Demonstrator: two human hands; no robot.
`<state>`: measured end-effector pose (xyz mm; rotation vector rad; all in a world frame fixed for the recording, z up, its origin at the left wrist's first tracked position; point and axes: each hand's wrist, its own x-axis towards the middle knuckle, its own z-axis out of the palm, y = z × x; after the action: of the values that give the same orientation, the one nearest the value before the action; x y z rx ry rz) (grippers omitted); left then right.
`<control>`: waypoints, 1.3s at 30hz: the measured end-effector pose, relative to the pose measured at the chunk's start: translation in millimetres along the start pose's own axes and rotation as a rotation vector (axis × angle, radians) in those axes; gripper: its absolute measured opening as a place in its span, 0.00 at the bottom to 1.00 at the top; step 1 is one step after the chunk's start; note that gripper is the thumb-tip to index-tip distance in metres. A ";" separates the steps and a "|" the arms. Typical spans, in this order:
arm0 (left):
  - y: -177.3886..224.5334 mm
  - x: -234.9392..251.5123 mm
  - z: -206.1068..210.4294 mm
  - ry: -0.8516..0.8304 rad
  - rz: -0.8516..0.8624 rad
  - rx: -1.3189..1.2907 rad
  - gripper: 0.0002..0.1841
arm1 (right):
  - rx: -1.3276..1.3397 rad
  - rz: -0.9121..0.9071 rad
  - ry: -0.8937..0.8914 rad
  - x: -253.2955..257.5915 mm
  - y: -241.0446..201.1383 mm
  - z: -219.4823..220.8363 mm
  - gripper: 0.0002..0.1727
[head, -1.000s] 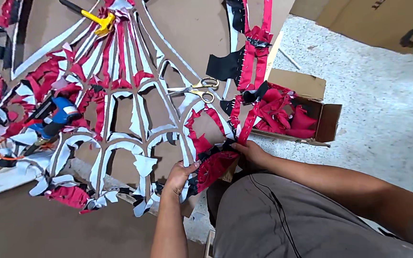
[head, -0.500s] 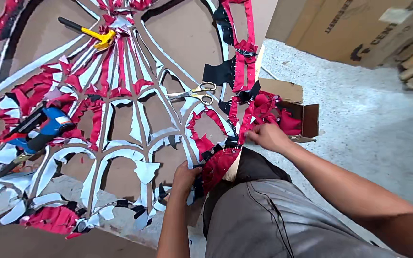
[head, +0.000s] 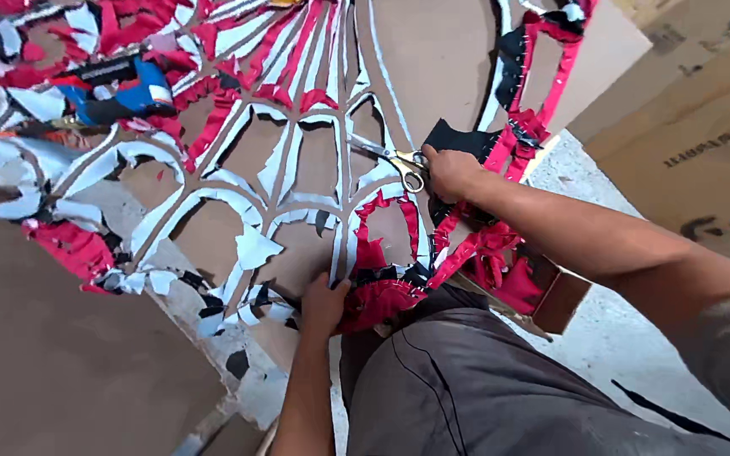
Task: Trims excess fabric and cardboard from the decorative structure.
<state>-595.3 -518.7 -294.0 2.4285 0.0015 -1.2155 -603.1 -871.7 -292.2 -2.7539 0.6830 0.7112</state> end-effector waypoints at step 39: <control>-18.1 -7.4 17.5 0.130 -0.070 -0.395 0.14 | -0.086 -0.794 -0.762 -8.5 -64.9 -51.5 0.18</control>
<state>-616.6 -507.4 -304.3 2.1664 0.3358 -0.9743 -557.4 -828.2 -237.8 -2.2063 -0.5622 1.4135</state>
